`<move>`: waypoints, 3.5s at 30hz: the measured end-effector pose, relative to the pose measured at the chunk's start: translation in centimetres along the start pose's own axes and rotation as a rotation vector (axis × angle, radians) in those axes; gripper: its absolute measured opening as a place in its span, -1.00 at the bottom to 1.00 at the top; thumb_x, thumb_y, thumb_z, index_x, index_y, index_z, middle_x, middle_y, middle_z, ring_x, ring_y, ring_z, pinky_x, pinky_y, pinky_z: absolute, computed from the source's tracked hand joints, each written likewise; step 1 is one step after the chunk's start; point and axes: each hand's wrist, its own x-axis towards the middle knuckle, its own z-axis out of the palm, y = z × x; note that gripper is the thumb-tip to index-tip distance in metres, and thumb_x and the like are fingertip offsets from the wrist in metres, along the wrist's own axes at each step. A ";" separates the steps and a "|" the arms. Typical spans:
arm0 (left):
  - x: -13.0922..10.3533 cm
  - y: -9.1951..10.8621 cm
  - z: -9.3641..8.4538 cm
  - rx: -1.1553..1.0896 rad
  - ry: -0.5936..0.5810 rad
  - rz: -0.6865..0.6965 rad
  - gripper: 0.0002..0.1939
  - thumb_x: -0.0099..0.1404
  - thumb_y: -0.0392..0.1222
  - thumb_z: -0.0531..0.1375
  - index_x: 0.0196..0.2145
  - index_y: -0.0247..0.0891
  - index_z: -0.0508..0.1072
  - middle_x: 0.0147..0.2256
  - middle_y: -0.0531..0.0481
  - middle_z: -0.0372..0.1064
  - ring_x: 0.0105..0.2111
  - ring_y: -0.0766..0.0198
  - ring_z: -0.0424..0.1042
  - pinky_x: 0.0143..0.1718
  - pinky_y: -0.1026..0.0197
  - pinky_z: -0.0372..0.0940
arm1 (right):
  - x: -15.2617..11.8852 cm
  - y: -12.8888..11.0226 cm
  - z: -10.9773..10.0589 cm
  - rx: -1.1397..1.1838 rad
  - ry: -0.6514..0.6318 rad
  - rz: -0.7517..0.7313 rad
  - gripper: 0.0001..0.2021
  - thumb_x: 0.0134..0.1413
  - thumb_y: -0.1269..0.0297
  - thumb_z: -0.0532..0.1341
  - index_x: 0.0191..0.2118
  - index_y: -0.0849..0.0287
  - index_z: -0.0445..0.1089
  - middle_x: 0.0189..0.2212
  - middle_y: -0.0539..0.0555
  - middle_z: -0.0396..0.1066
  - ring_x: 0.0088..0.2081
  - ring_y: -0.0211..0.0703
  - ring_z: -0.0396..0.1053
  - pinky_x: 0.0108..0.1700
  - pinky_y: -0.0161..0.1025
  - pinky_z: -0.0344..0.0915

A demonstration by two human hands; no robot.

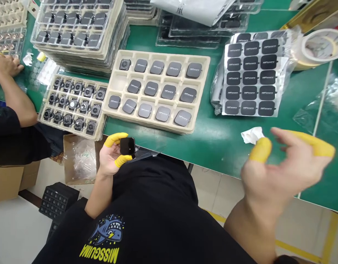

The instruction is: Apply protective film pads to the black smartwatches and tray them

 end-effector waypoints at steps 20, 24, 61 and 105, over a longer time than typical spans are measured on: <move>-0.5 0.0 -1.2 0.095 0.052 0.177 -0.35 0.23 0.15 0.60 0.18 -0.07 0.58 -0.02 -0.05 0.61 -0.12 0.23 0.67 -0.03 0.25 0.59 | 2.4 -16.1 2.6 0.933 -0.872 0.173 -0.83 0.47 0.07 0.37 -0.18 0.00 0.56 -0.29 0.02 0.61 -0.28 -0.07 0.57 -0.21 -0.15 0.56; -0.9 0.0 -0.9 0.095 0.015 0.089 -0.32 0.25 0.21 0.57 0.20 -0.10 0.55 0.00 -0.09 0.59 -0.15 0.19 0.67 -0.08 0.17 0.65 | 2.7 -15.8 2.9 0.824 -0.878 0.049 -0.88 0.50 0.11 0.34 -0.09 0.01 0.55 -0.24 0.06 0.63 -0.22 0.00 0.60 -0.14 -0.06 0.61; -2.6 0.5 0.6 -0.087 0.049 0.187 -0.33 0.16 0.25 0.60 0.15 0.03 0.61 -0.07 0.00 0.63 -0.23 0.23 0.70 -0.13 0.22 0.61 | -0.9 -18.8 2.6 0.966 -1.098 0.034 -0.45 0.41 -0.32 0.33 0.14 0.07 0.52 -0.12 0.11 0.54 -0.09 0.00 0.48 0.00 -0.07 0.49; -0.8 2.2 -1.4 -0.260 -0.006 -0.010 -0.40 0.21 0.15 0.60 0.07 -0.13 0.57 -0.20 -0.10 0.68 -0.03 -0.12 0.76 0.04 -0.12 0.63 | 1.9 -15.2 5.6 0.877 -1.631 -0.283 -0.51 0.64 -0.10 0.08 -0.25 0.13 0.49 -0.33 0.08 0.52 -0.31 -0.12 0.38 -0.21 -0.19 0.17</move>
